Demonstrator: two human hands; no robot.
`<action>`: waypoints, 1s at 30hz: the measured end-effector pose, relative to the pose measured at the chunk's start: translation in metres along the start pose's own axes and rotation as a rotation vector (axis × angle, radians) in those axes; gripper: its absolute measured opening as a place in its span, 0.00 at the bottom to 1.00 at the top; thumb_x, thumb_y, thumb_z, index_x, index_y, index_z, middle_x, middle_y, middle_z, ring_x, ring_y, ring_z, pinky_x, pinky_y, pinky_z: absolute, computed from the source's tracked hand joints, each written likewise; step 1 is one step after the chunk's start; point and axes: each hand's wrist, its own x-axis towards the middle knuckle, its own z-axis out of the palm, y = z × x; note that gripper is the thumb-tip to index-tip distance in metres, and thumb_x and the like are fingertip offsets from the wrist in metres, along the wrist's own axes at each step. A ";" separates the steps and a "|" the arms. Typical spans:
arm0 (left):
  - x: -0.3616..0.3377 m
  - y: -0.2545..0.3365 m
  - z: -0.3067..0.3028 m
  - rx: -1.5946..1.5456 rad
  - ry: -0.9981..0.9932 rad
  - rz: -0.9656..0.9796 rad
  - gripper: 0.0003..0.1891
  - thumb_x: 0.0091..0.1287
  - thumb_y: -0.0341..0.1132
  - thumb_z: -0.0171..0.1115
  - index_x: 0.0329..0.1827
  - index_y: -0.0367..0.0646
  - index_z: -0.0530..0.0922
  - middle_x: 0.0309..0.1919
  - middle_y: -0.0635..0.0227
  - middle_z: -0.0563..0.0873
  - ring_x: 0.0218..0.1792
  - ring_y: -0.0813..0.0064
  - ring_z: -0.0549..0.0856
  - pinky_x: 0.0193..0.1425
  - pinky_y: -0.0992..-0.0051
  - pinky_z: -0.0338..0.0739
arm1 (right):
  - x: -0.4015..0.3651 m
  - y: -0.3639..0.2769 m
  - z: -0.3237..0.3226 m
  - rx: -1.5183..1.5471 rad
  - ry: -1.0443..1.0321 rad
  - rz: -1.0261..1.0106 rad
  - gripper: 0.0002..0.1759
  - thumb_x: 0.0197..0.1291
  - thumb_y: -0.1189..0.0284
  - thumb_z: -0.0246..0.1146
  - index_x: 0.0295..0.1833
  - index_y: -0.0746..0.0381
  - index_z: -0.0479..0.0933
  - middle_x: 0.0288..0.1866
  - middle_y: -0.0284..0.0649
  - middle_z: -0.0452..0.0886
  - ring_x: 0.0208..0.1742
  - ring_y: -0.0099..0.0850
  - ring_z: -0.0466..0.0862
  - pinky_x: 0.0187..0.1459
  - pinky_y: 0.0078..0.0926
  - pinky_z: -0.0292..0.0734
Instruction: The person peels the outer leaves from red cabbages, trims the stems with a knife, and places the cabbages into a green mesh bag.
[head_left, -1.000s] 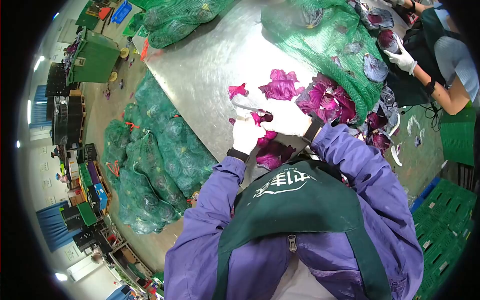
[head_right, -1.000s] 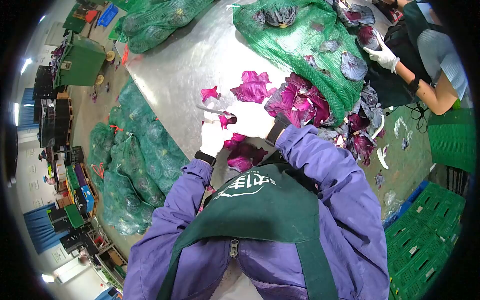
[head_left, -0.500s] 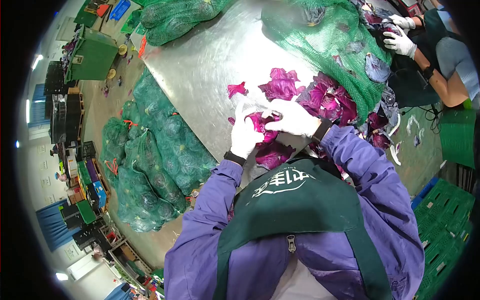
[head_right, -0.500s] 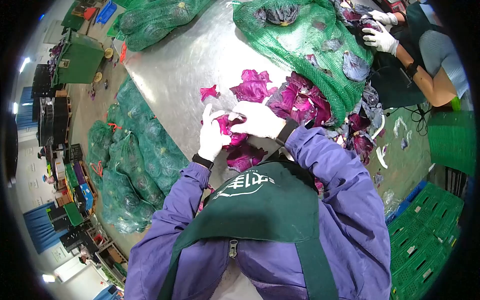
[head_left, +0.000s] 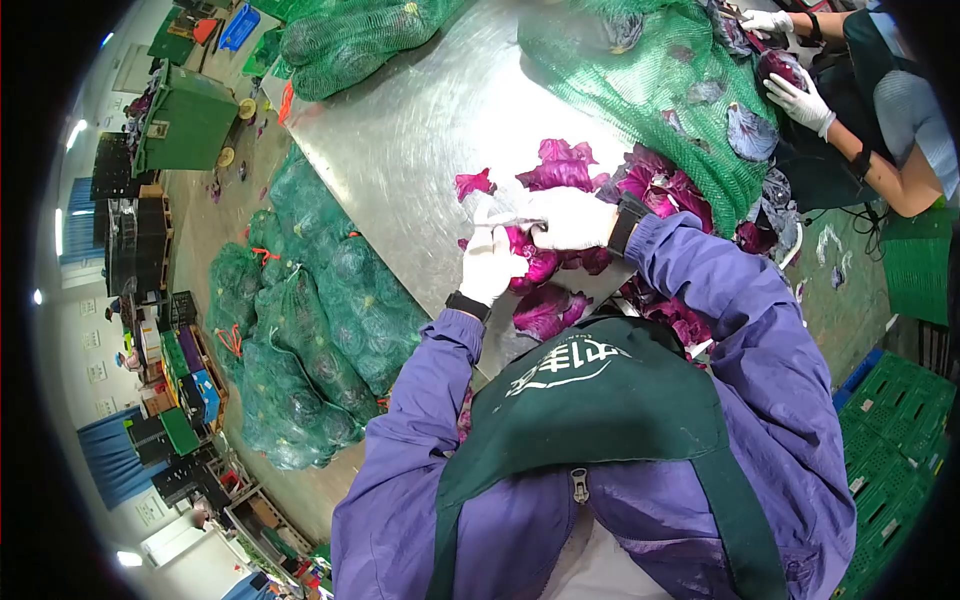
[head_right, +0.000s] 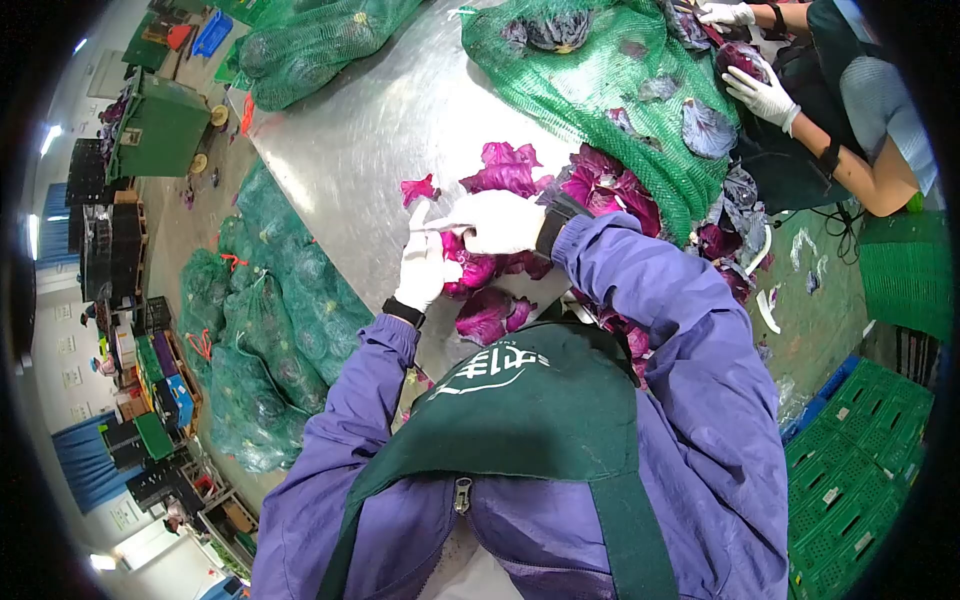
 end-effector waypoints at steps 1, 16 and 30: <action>0.000 -0.001 0.001 0.000 0.001 0.002 0.28 0.79 0.41 0.40 0.79 0.45 0.49 0.56 0.58 0.82 0.29 0.70 0.86 0.37 0.74 0.84 | 0.001 0.012 0.003 0.101 0.150 -0.038 0.13 0.51 0.66 0.63 0.40 0.62 0.80 0.30 0.45 0.80 0.34 0.46 0.82 0.40 0.42 0.77; -0.004 0.014 -0.011 -0.146 -0.028 -0.065 0.25 0.71 0.30 0.48 0.73 0.43 0.61 0.59 0.61 0.80 0.59 0.62 0.80 0.62 0.69 0.75 | -0.034 -0.002 0.024 0.239 0.223 0.036 0.24 0.53 0.65 0.69 0.55 0.61 0.78 0.45 0.40 0.79 0.46 0.36 0.81 0.49 0.32 0.78; 0.002 0.058 -0.026 -0.473 -0.107 -0.462 0.28 0.70 0.26 0.46 0.74 0.42 0.57 0.58 0.58 0.80 0.57 0.66 0.81 0.59 0.69 0.78 | -0.033 0.039 0.027 0.163 0.612 0.568 0.11 0.54 0.69 0.60 0.40 0.64 0.77 0.37 0.52 0.80 0.43 0.49 0.81 0.45 0.43 0.76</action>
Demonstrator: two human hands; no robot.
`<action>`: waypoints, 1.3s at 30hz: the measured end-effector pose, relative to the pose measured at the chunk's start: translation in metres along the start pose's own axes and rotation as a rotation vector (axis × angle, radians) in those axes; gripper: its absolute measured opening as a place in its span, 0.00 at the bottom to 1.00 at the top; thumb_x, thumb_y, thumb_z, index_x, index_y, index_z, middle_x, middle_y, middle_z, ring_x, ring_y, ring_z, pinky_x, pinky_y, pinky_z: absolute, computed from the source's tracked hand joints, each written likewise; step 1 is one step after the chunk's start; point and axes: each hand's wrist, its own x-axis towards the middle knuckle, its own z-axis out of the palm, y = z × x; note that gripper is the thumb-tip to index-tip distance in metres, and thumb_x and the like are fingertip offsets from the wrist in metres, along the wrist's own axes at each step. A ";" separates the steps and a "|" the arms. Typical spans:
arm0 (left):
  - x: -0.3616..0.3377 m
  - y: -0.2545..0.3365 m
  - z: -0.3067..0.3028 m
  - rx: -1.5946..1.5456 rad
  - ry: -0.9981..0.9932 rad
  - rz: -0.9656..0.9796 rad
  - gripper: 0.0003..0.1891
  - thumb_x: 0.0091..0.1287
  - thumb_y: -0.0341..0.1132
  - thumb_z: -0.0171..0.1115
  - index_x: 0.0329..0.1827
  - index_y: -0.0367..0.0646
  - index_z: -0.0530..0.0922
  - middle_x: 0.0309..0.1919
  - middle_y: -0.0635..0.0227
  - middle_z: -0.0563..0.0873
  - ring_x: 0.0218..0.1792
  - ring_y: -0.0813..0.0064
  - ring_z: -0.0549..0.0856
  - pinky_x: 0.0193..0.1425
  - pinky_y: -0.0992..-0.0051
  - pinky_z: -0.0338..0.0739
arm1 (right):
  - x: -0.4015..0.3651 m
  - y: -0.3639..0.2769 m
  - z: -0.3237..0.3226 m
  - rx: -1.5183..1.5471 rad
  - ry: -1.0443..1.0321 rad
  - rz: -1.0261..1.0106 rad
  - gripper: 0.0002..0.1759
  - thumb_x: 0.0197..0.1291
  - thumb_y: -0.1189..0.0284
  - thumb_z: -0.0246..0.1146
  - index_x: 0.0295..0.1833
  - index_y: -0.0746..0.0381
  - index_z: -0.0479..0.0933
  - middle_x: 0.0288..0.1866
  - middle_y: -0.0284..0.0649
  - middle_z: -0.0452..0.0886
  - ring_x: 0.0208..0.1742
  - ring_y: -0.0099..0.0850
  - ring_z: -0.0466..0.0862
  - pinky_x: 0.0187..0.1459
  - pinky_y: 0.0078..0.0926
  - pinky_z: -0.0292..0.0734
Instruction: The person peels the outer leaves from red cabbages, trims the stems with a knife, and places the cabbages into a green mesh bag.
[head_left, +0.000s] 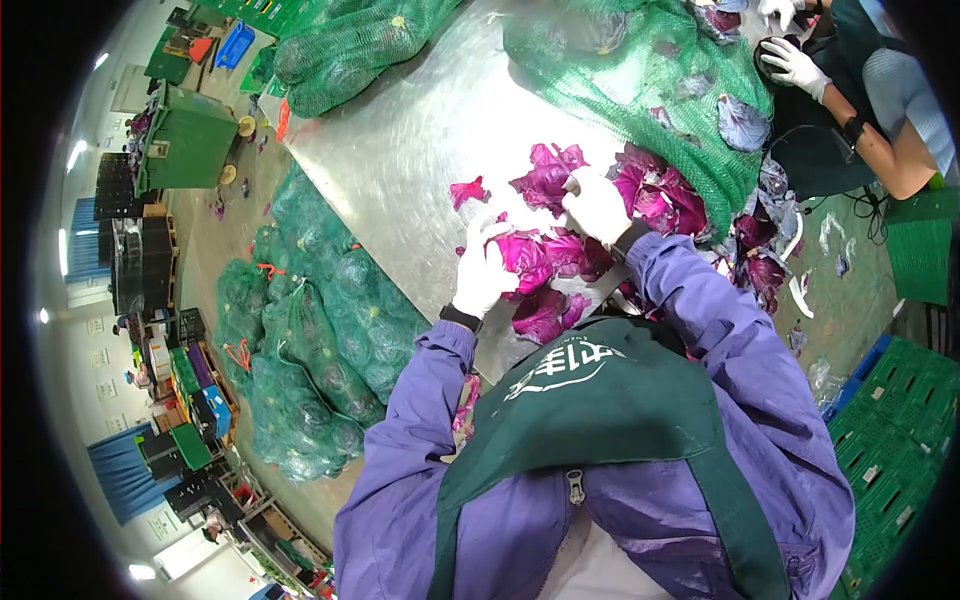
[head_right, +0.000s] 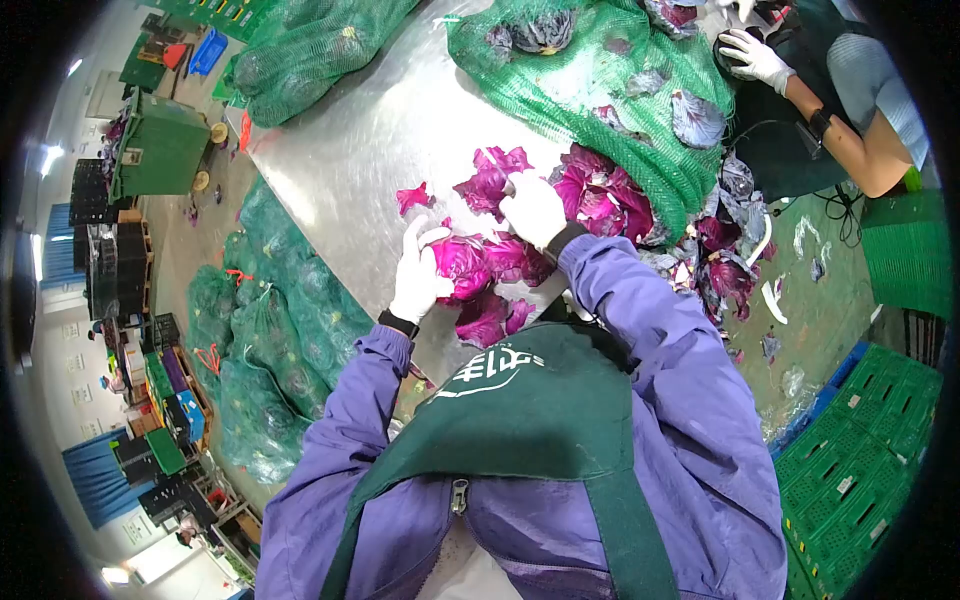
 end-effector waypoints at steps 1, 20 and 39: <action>0.001 -0.010 -0.002 -0.001 0.000 0.002 0.28 0.70 0.26 0.46 0.74 0.42 0.57 0.58 0.58 0.80 0.57 0.66 0.81 0.59 0.69 0.78 | -0.002 0.004 0.001 -0.005 0.048 0.039 0.13 0.56 0.67 0.62 0.43 0.64 0.79 0.38 0.51 0.81 0.44 0.44 0.83 0.45 0.39 0.78; 0.006 -0.065 -0.019 0.006 0.091 0.241 0.21 0.70 0.29 0.41 0.67 0.39 0.66 0.58 0.55 0.78 0.61 0.62 0.78 0.68 0.67 0.70 | -0.005 -0.009 0.020 0.122 -0.208 0.134 0.17 0.49 0.65 0.64 0.40 0.67 0.80 0.36 0.56 0.83 0.38 0.51 0.84 0.42 0.42 0.79; -0.061 -0.068 -0.046 -0.130 0.141 -0.099 0.50 0.48 0.44 0.82 0.71 0.36 0.62 0.64 0.54 0.71 0.64 0.63 0.74 0.69 0.65 0.70 | 0.002 -0.015 -0.009 -0.265 0.113 0.049 0.15 0.62 0.66 0.59 0.52 0.57 0.80 0.38 0.50 0.84 0.41 0.49 0.84 0.43 0.42 0.80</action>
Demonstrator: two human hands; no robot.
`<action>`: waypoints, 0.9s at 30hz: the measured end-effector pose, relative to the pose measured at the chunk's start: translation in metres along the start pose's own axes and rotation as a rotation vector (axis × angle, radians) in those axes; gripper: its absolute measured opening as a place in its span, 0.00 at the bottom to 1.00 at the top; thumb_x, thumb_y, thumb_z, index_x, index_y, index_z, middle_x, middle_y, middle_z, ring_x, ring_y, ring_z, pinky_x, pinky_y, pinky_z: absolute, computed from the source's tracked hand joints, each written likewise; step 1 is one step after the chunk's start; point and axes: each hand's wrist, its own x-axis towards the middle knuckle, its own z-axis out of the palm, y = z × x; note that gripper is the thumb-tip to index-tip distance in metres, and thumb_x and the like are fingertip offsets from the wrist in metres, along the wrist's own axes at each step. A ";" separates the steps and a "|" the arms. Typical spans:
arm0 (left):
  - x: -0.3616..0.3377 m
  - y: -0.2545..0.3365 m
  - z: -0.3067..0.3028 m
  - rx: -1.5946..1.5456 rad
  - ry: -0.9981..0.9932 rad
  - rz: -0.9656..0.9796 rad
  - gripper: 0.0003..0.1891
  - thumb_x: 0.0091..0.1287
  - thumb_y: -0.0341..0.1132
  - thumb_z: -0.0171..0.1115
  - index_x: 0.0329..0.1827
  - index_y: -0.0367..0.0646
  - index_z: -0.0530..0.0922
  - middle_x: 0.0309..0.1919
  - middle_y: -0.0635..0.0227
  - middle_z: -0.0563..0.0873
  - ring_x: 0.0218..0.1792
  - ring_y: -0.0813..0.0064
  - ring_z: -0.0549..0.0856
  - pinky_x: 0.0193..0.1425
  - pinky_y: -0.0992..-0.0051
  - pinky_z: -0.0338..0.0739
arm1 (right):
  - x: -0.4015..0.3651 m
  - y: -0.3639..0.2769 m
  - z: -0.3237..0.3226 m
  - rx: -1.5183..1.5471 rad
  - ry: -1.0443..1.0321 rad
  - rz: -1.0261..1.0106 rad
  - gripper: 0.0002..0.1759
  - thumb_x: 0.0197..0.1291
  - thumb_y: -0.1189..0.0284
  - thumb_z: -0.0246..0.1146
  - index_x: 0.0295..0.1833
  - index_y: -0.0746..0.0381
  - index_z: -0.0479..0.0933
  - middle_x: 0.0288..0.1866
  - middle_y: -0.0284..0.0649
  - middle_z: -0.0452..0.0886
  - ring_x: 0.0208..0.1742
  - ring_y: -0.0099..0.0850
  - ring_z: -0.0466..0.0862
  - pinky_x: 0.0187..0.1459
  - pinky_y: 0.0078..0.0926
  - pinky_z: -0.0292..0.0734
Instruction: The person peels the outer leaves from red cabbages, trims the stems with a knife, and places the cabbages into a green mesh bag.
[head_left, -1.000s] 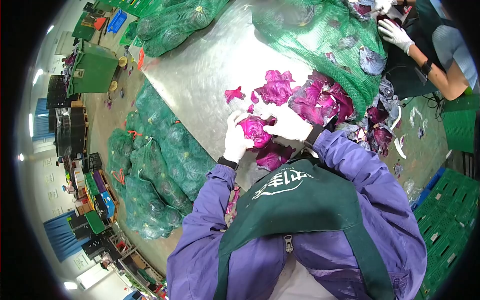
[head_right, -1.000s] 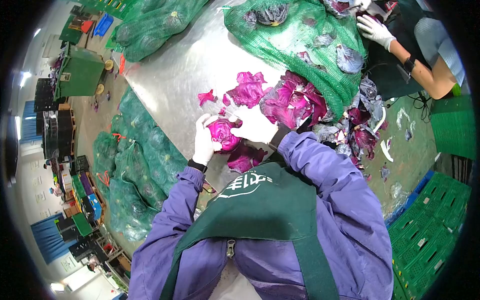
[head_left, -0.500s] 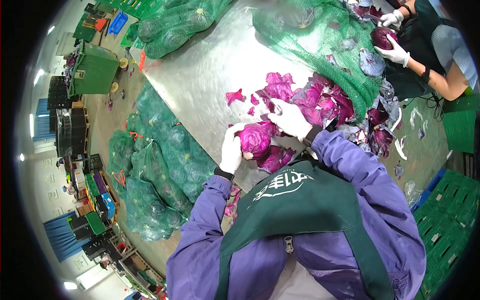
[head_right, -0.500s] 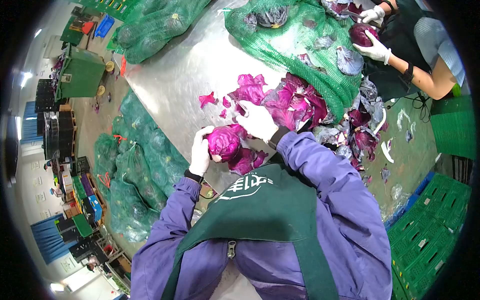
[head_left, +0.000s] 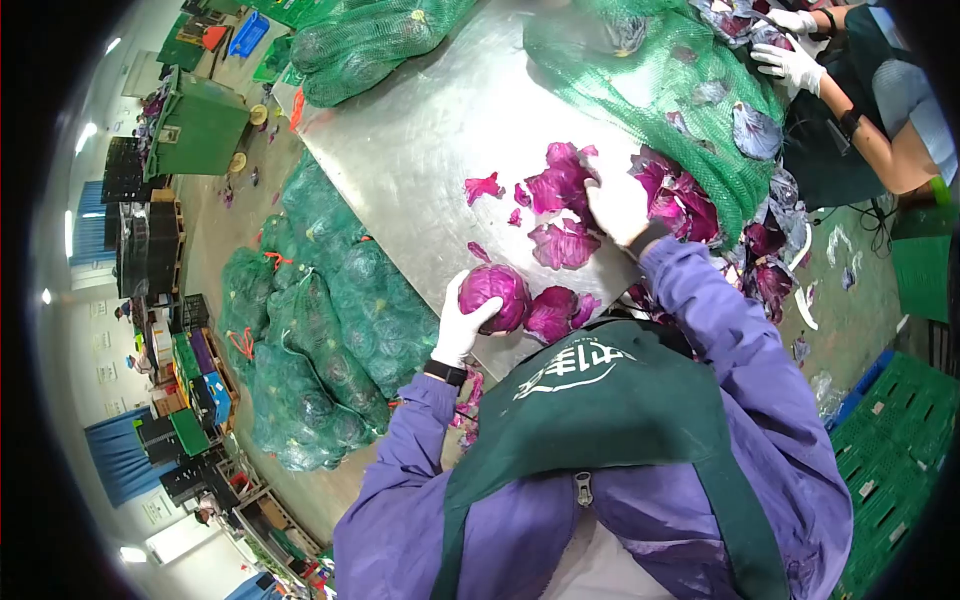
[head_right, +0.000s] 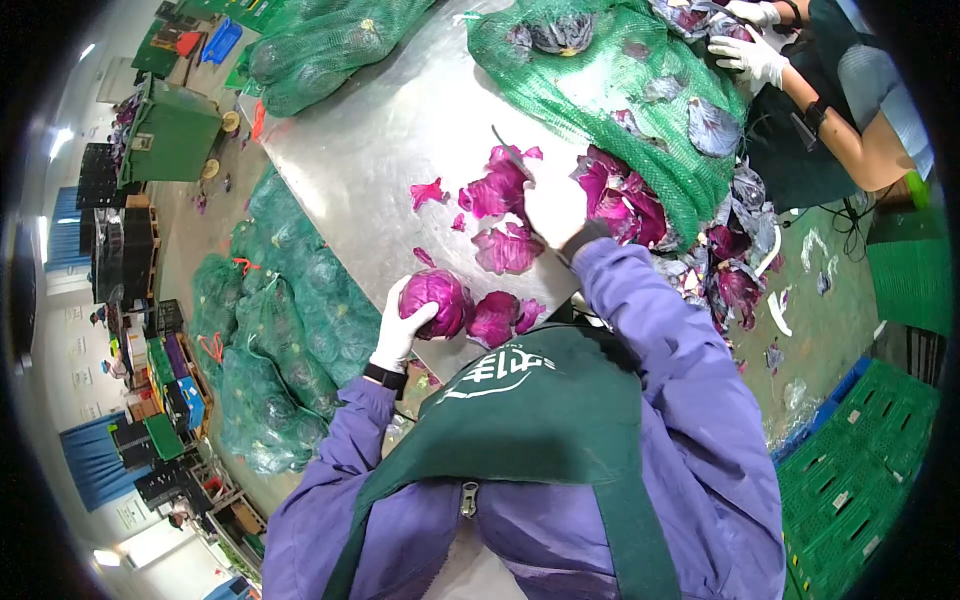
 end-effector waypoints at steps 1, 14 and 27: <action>0.001 -0.003 0.003 0.000 0.003 0.003 0.50 0.48 0.44 0.82 0.71 0.36 0.62 0.64 0.54 0.71 0.64 0.63 0.74 0.69 0.65 0.70 | -0.002 -0.008 -0.012 0.051 0.057 -0.048 0.16 0.63 0.65 0.60 0.54 0.58 0.79 0.41 0.50 0.84 0.42 0.47 0.85 0.43 0.41 0.81; 0.003 0.020 0.064 -0.020 0.330 0.385 0.52 0.46 0.39 0.83 0.72 0.40 0.58 0.65 0.56 0.67 0.65 0.62 0.70 0.70 0.63 0.66 | -0.070 -0.060 -0.022 0.568 -0.403 -0.180 0.12 0.57 0.65 0.66 0.36 0.63 0.76 0.27 0.42 0.78 0.29 0.39 0.81 0.34 0.35 0.76; -0.018 0.014 0.021 -0.930 -0.139 0.004 0.34 0.67 0.53 0.60 0.71 0.46 0.66 0.67 0.58 0.74 0.67 0.57 0.74 0.71 0.48 0.70 | -0.017 -0.011 -0.033 0.569 -0.066 0.079 0.19 0.61 0.70 0.62 0.58 0.61 0.78 0.33 0.37 0.82 0.32 0.26 0.80 0.37 0.27 0.77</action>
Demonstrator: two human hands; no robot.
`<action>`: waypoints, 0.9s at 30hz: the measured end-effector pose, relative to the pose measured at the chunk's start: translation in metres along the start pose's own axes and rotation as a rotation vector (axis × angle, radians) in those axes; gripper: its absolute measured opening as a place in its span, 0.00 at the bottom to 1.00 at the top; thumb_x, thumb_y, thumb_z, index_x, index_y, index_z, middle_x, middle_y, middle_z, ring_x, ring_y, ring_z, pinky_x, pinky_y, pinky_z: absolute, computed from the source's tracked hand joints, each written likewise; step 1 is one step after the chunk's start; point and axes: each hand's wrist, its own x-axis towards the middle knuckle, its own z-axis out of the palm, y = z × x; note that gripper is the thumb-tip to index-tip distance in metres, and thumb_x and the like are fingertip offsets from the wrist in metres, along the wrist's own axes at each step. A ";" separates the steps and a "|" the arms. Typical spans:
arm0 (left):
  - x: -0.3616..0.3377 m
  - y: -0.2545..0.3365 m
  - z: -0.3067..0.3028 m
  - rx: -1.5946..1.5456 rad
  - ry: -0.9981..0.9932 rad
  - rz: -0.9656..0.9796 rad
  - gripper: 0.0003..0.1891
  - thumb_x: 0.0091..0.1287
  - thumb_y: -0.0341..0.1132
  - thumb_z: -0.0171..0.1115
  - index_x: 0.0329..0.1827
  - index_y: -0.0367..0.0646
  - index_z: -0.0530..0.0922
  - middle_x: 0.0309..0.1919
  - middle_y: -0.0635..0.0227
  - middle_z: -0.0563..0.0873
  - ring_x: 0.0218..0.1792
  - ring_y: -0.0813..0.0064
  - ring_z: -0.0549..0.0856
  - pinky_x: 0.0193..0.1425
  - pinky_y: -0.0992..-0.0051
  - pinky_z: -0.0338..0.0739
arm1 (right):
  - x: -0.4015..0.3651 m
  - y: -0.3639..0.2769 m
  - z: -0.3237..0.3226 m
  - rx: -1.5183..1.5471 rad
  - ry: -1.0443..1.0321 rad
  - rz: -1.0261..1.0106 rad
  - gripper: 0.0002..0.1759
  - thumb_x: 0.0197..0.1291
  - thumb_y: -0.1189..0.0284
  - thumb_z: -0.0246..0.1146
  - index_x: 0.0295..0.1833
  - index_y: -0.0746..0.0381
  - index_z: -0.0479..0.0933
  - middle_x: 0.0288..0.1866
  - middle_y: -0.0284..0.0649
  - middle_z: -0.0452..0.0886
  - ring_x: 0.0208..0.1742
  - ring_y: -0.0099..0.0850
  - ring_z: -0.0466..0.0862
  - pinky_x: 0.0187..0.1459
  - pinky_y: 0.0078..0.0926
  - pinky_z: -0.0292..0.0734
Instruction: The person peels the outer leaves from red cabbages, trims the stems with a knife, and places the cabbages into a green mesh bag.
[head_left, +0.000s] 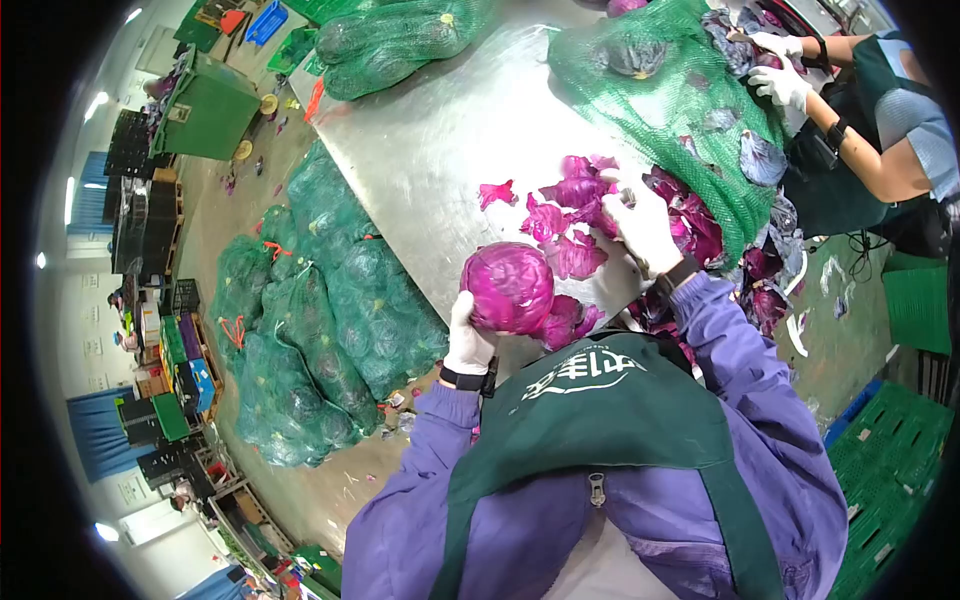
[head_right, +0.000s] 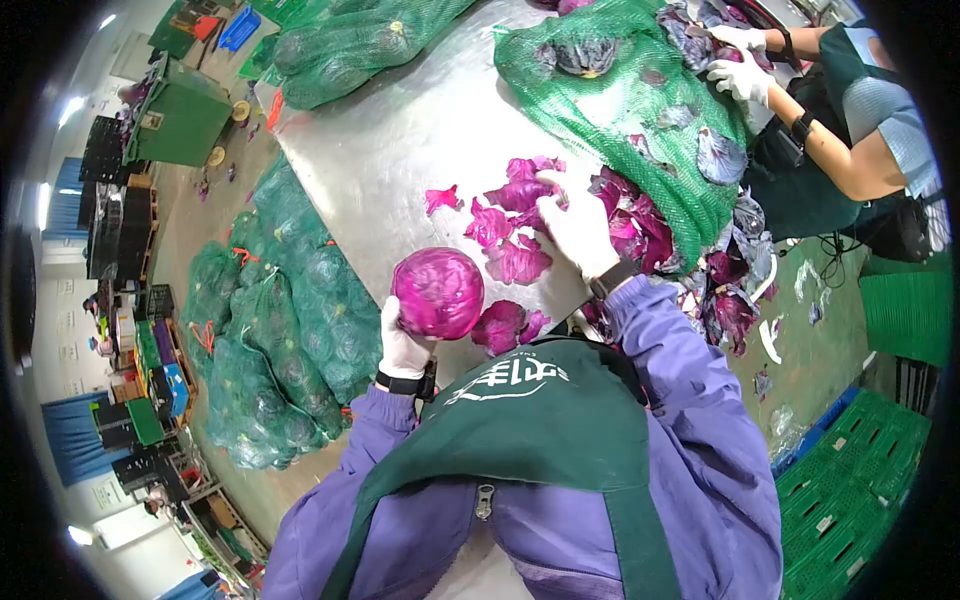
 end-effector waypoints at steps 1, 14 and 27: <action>0.000 0.004 0.005 0.002 0.004 0.006 0.34 0.67 0.53 0.60 0.71 0.46 0.66 0.67 0.58 0.74 0.67 0.57 0.74 0.71 0.48 0.70 | -0.010 -0.036 -0.004 0.036 -0.194 0.083 0.19 0.63 0.70 0.62 0.60 0.61 0.78 0.35 0.36 0.82 0.33 0.23 0.79 0.38 0.26 0.76; -0.011 0.017 0.040 -0.272 0.057 -0.409 0.45 0.67 0.74 0.36 0.76 0.48 0.59 0.71 0.49 0.67 0.69 0.46 0.71 0.62 0.37 0.74 | -0.055 -0.108 0.013 0.187 -0.667 0.263 0.21 0.67 0.66 0.63 0.63 0.62 0.76 0.26 0.33 0.80 0.24 0.21 0.79 0.28 0.20 0.77; 0.003 0.019 0.018 0.185 0.007 -0.298 0.35 0.71 0.58 0.56 0.73 0.45 0.65 0.66 0.61 0.76 0.64 0.65 0.78 0.69 0.59 0.73 | -0.054 -0.097 0.003 -0.091 -0.767 -0.362 0.17 0.57 0.77 0.68 0.54 0.61 0.80 0.47 0.34 0.76 0.37 0.25 0.77 0.42 0.22 0.74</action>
